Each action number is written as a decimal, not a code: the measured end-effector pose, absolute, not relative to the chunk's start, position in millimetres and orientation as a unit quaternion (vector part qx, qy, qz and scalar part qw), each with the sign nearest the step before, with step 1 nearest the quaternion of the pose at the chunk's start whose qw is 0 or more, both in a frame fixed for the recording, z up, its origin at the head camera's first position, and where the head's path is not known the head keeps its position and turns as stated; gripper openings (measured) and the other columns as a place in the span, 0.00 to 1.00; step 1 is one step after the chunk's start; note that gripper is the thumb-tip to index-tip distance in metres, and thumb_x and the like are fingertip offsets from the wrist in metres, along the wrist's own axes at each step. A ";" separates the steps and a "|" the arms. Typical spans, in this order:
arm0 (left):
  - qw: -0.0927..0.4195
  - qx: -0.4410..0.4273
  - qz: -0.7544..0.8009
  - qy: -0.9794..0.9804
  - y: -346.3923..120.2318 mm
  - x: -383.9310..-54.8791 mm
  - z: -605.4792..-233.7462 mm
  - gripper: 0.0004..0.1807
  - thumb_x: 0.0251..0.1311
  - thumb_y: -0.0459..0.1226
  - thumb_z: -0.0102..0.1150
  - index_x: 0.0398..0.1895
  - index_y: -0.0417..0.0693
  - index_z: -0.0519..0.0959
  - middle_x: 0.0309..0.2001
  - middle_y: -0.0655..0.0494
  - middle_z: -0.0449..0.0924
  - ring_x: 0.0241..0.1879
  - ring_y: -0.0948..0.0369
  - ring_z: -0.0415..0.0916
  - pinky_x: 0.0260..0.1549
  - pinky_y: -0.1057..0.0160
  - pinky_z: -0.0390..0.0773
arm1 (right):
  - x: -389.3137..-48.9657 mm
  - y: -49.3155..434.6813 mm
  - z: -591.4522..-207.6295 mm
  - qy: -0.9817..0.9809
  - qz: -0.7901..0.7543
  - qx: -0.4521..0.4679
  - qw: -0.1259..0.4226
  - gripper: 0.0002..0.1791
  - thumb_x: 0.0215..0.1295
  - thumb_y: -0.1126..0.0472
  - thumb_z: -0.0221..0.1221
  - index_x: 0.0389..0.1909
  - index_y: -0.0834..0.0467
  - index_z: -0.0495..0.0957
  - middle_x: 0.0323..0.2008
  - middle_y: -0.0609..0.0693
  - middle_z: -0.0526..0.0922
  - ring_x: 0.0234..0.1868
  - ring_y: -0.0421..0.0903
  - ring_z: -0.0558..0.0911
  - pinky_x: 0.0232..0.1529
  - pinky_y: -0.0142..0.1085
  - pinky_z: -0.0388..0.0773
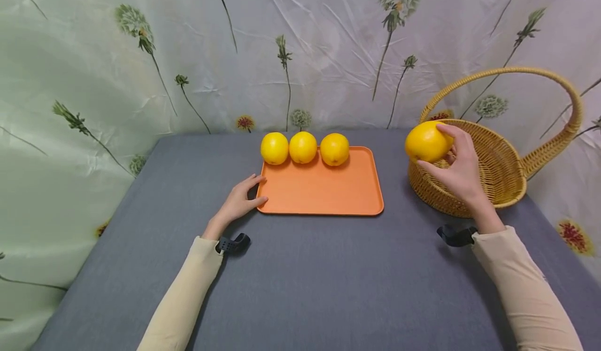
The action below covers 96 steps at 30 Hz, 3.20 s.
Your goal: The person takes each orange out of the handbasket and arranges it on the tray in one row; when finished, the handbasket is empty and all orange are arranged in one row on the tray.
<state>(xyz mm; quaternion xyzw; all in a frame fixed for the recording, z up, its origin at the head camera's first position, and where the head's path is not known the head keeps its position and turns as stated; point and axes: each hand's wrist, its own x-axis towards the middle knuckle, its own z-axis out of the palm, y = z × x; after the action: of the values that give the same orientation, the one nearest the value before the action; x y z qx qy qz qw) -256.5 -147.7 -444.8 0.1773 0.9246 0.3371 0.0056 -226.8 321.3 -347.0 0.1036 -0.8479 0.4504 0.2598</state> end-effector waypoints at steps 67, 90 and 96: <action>0.000 0.186 0.331 0.925 -147.0 -257.4 -444.4 0.33 0.58 0.43 0.60 0.66 0.43 0.66 0.68 0.45 0.64 0.72 0.46 0.53 0.68 0.41 0.54 | -258.8 233.5 -398.9 -0.893 0.394 0.216 -0.024 0.38 0.52 0.57 0.68 0.66 0.53 0.65 0.56 0.60 0.69 0.50 0.50 0.68 0.49 0.42 0.65; -0.003 0.183 0.342 0.922 -146.3 -255.8 -443.1 0.32 0.57 0.42 0.61 0.64 0.43 0.68 0.67 0.45 0.65 0.71 0.46 0.55 0.68 0.41 0.54 | -289.3 239.0 -407.4 -0.905 0.377 0.186 0.072 0.36 0.44 0.64 0.72 0.58 0.60 0.70 0.60 0.66 0.66 0.62 0.63 0.63 0.59 0.58 0.60; -0.004 0.184 0.340 0.922 -147.0 -256.3 -442.1 0.31 0.57 0.42 0.61 0.65 0.43 0.68 0.68 0.45 0.65 0.71 0.46 0.55 0.68 0.41 0.54 | -297.2 236.7 -411.1 -0.907 0.370 0.183 0.088 0.36 0.44 0.64 0.72 0.58 0.60 0.70 0.60 0.67 0.64 0.62 0.63 0.62 0.59 0.62 0.59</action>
<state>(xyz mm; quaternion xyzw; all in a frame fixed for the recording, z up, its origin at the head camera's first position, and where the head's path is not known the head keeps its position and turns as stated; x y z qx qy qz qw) -256.3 -147.0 -442.1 0.1836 0.9225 0.3396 -0.0039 -297.2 236.7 -411.1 0.1834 -0.9065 0.3699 0.0880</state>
